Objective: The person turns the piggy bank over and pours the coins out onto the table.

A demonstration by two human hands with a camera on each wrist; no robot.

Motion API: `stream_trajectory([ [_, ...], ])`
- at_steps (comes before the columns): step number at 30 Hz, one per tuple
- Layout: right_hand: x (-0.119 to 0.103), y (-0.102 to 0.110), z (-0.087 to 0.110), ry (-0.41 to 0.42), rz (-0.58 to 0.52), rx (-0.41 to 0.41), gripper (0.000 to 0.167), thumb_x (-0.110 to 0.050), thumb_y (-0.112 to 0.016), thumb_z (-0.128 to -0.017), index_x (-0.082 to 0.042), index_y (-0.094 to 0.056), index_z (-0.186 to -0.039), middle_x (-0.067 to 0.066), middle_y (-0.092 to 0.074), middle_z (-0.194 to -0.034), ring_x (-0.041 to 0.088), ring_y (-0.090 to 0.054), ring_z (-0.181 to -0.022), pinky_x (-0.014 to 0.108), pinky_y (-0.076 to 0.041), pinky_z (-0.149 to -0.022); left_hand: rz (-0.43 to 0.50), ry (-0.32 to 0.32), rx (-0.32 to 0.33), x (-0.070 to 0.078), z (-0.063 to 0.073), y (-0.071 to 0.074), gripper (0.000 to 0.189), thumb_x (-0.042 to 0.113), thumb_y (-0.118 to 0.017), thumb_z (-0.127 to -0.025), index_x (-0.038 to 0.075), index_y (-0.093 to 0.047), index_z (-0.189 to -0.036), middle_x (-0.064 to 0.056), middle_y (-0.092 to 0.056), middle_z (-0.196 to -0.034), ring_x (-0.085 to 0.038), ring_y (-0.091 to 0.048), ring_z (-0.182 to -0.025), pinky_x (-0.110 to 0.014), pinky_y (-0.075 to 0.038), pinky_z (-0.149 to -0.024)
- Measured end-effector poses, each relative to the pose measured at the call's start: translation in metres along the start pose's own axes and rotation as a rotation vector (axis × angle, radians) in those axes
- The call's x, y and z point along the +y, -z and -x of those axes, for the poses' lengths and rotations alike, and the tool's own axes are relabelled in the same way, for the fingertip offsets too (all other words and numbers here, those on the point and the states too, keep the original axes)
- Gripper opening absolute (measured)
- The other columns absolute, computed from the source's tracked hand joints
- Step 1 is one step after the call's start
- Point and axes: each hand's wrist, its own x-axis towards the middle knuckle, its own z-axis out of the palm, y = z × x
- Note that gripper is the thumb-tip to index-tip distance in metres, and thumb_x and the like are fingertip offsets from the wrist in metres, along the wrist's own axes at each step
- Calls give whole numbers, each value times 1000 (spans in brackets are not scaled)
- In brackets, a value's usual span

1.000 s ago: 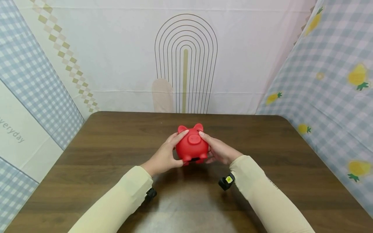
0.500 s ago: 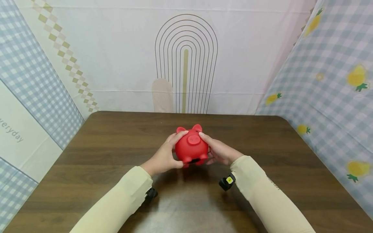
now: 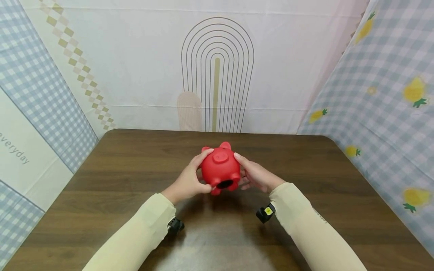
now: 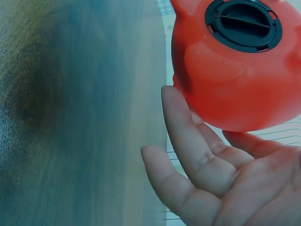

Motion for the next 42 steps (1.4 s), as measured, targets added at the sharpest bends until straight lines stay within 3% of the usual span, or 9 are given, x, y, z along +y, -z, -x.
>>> stream_trajectory([
  [4,1,0,0,15,0,23,74,-63,-33,-95,-1,-53,-130,10,-70,-105,26,-68,-93,53,-48,-92,20,17,10,-3,0,2,94,4,-79,-70,31,-34,-147,-7,-36,-144,-31,-41,-128,-48,-52,-90],
  [8,1,-4,1,62,-18,68,70,-60,-36,-96,-3,-51,-133,13,-65,-117,25,-66,-101,51,-50,-90,63,18,14,-4,0,2,94,2,-78,-70,30,-33,-147,-6,-38,-143,-32,-42,-127,-48,-51,-91],
  [11,0,-8,0,119,-45,97,66,-55,-38,-98,-3,-47,-137,17,-59,-126,27,-63,-109,50,-51,-89,139,14,24,-3,0,2,95,-2,-78,-70,30,-32,-147,-6,-40,-142,-33,-44,-125,-47,-52,-90],
  [16,0,-13,-1,179,-71,156,61,-51,-40,-99,-2,-44,-135,16,-57,-128,25,-62,-110,46,-53,-88,246,14,55,0,-1,1,94,-6,-76,-71,28,-32,-147,-8,-39,-142,-34,-45,-124,-46,-52,-91],
  [23,2,-16,1,259,-73,262,52,-41,-43,-101,-4,-45,-138,16,-54,-133,29,-59,-114,45,-51,-91,279,32,101,-3,-1,3,93,-5,-75,-73,25,-30,-149,-10,-40,-142,-35,-45,-124,-43,-53,-89],
  [31,1,-24,3,360,-59,451,39,-25,-50,-100,-4,-51,-133,16,-58,-128,25,-60,-112,39,-50,-94,326,90,164,-3,-2,5,92,-3,-74,-75,26,-29,-150,-9,-41,-141,-32,-42,-126,-44,-52,-91],
  [42,3,-33,5,488,15,548,33,-16,-60,-95,-5,-57,-127,15,-61,-123,24,-59,-110,24,-50,-88,490,121,236,-1,-2,2,91,-7,-72,-77,27,-29,-150,-7,-40,-142,-29,-40,-127,-36,-52,-89],
])
